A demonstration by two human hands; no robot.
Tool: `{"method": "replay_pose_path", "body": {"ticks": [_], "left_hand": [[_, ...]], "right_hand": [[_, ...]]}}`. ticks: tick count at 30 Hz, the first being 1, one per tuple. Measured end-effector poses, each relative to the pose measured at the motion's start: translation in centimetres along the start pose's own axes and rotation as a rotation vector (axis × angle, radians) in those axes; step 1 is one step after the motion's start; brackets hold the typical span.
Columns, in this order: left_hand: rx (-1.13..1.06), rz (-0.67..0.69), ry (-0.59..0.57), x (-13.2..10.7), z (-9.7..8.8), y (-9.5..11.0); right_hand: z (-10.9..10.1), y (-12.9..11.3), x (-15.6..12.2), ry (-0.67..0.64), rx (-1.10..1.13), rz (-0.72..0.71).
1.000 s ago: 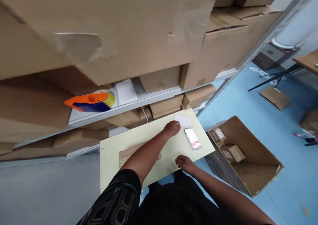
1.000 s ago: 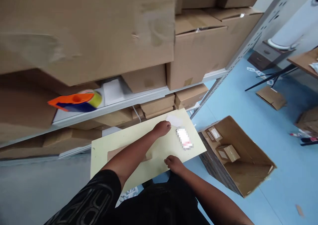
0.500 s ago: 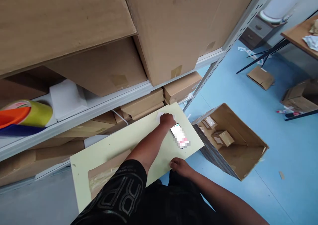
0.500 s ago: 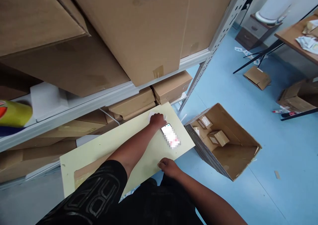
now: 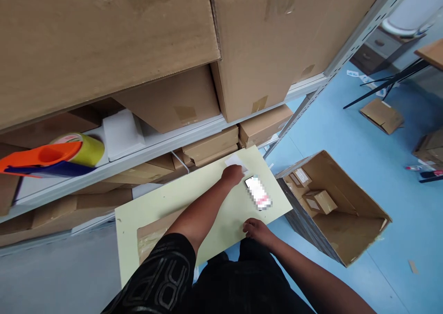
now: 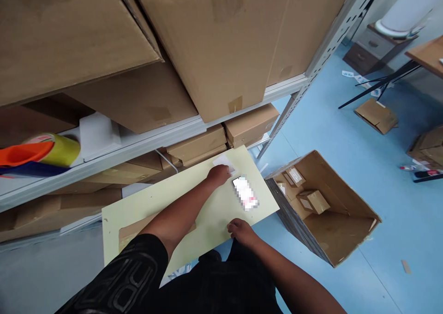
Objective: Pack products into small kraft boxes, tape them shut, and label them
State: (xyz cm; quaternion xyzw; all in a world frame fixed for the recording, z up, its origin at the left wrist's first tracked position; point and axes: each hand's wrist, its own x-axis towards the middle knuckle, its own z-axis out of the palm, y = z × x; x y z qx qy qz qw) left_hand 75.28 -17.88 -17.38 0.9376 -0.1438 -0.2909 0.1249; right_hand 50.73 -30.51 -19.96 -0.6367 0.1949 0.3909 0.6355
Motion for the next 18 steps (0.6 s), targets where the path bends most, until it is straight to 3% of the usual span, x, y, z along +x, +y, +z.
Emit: {"method": "replay_pose_path", "body": {"ticks": [6, 12, 18], "left_hand": [[-0.046, 0.039, 0.058, -0.7, 0.0, -1.4], [-0.046, 0.025, 0.076, -0.7, -0.1, -1.7], [-0.102, 0.033, 0.094, -0.5, -0.8, -2.1]], "right_hand": [[0.2, -0.1, 0.3, 0.002, -0.005, 0.010], [-0.1, 0.6, 0.9, -0.011, -0.024, -0.008], [-0.2, -0.1, 0.8, 0.000, -0.020, -0.001]]}}
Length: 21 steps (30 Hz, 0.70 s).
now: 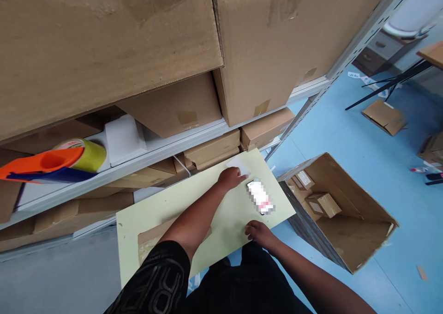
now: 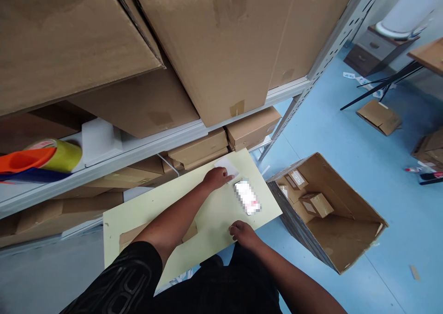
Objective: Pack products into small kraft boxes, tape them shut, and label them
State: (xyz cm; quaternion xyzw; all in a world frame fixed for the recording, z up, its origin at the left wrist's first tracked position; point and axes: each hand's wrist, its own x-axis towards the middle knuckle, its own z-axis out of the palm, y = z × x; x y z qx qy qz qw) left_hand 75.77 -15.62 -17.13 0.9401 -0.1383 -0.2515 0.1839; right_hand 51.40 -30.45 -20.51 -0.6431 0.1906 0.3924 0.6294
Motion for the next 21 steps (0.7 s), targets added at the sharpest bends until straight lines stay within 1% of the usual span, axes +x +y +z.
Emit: {"method": "replay_pose_path", "body": {"ticks": [3, 4, 5, 8, 9, 14, 18, 21], "left_hand": [[0.021, -0.076, 0.193, 1.0, -0.3, -0.6], [0.041, -0.109, 0.230, 1.4, -0.3, -0.9], [0.059, -0.134, 0.233, 1.8, -0.3, -1.1], [0.092, -0.163, 0.158, 2.9, -0.1, -2.0], [0.093, -0.166, 0.153, 3.1, 0.1, -2.2], [0.005, -0.196, 0.223, 3.5, 0.5, -3.1], [-0.054, -0.245, 0.214, 3.4, 0.2, -3.4], [-0.033, -0.216, 0.216, 3.0, -0.4, -3.4]], "right_hand": [[0.0, -0.3, -0.2, 0.006, 0.007, 0.009], [-0.1, -0.4, -0.3, 0.007, 0.009, 0.010], [-0.1, -0.4, -0.3, 0.009, 0.012, 0.010], [-0.4, -0.3, -0.4, 0.009, 0.023, 0.005], [-0.5, -0.3, -0.5, 0.012, 0.025, 0.004], [-0.9, -0.2, -0.2, 0.018, 0.019, 0.025], [-0.9, -0.3, 0.3, 0.012, 0.000, 0.000], [-0.7, -0.6, 0.4, -0.001, 0.008, -0.011]]}}
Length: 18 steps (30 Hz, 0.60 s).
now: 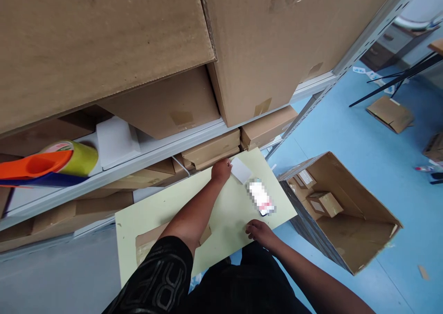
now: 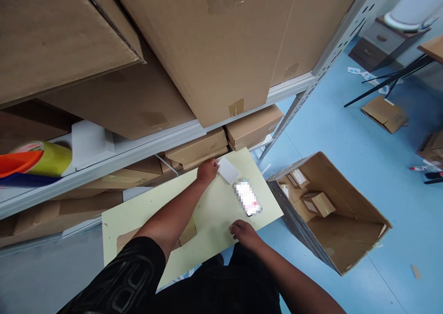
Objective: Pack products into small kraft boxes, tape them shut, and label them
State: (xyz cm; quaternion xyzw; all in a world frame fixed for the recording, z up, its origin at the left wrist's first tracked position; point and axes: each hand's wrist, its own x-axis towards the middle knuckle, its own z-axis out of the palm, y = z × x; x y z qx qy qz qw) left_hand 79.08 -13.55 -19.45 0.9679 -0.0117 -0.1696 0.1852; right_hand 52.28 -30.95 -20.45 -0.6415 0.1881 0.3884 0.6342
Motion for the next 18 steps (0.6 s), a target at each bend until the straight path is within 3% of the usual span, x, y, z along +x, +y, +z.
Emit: {"method": "replay_pose_path", "body": {"ticks": [3, 9, 14, 18], "left_hand": [[0.057, 0.090, 0.019, -0.6, -0.9, 0.1], [0.068, 0.389, 0.191, -3.2, -1.8, 1.1], [-0.034, 0.672, 0.008, -6.6, -1.4, 2.4], [-0.097, 0.744, -0.096, -8.3, -1.3, 3.0]], "right_hand": [[0.1, -0.8, -0.2, 0.003, 0.010, 0.021], [-1.2, -4.2, 0.0, 0.114, 0.088, -0.017], [-3.4, -10.0, 2.3, 0.421, 0.160, -0.172], [-4.5, -13.9, 4.7, 0.509, 0.133, -0.191]]}}
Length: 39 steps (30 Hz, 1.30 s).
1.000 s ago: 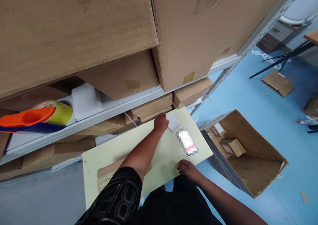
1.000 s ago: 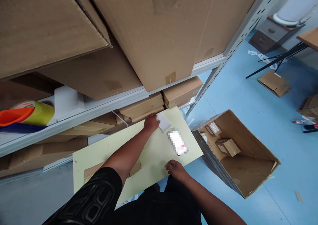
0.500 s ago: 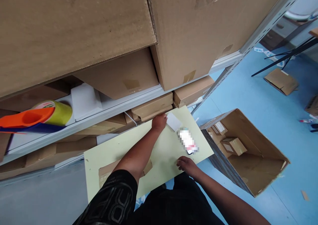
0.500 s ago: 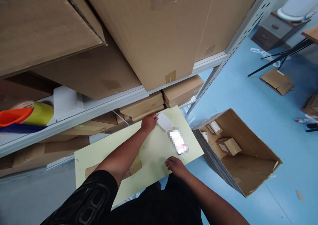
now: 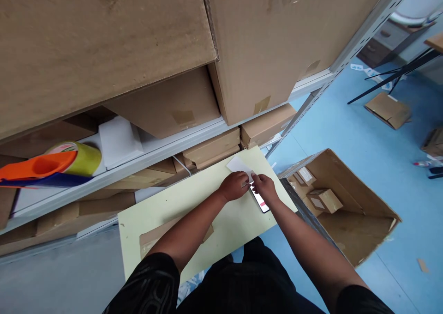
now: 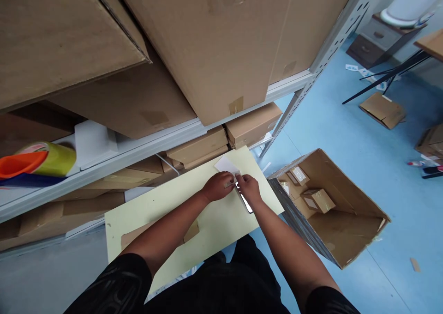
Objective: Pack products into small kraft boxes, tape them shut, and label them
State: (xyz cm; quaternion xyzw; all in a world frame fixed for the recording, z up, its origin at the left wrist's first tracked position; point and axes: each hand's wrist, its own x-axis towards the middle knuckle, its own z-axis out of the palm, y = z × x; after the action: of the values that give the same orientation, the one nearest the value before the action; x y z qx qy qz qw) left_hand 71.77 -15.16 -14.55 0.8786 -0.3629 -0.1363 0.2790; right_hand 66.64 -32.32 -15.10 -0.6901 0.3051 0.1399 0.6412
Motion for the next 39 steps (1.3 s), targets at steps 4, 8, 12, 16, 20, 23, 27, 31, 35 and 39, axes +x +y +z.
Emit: {"method": "replay_pose_path", "body": {"ticks": [4, 8, 12, 16, 20, 23, 27, 31, 35, 39], "left_hand": [[-0.071, -0.006, 0.014, 0.5, 0.1, -0.7], [0.073, -0.108, -0.002, 2.6, 1.2, -3.0], [0.253, -0.152, -0.196, 4.0, 2.9, -5.0], [0.292, -0.135, -0.220, 3.9, 3.8, -5.7], [0.231, -0.122, -0.190, 3.7, 3.7, -5.3], [0.065, -0.212, -0.131, 3.4, 2.8, -4.2], [-0.441, -0.453, -0.028, 1.0, -0.1, -1.7], [-1.072, -0.626, -0.020, -4.4, -4.6, 1.5], [-1.303, -0.569, 0.190, -11.2, -9.3, 4.9], [-1.257, -0.543, 0.476, -17.3, -12.8, 7.4]], "right_hand": [[0.4, -0.2, 1.2, 0.061, 0.013, 0.023], [0.2, 1.1, 0.9, 0.078, 0.100, 0.107], [-0.3, 2.3, 0.2, 0.095, 0.189, 0.222], [-2.0, 4.3, -2.1, 0.121, 0.230, 0.317], [-4.7, 6.3, -5.7, 0.060, 0.230, 0.290], [-6.0, 5.8, -7.6, 0.010, 0.180, 0.137], [-5.8, 1.7, -8.6, -0.045, 0.153, -0.077], [-3.9, -3.6, -9.7, -0.185, 0.277, -0.121], [-0.5, -6.8, -11.8, -0.255, 0.407, -0.115], [4.1, -7.0, -15.4, -0.357, 0.511, -0.107]]}}
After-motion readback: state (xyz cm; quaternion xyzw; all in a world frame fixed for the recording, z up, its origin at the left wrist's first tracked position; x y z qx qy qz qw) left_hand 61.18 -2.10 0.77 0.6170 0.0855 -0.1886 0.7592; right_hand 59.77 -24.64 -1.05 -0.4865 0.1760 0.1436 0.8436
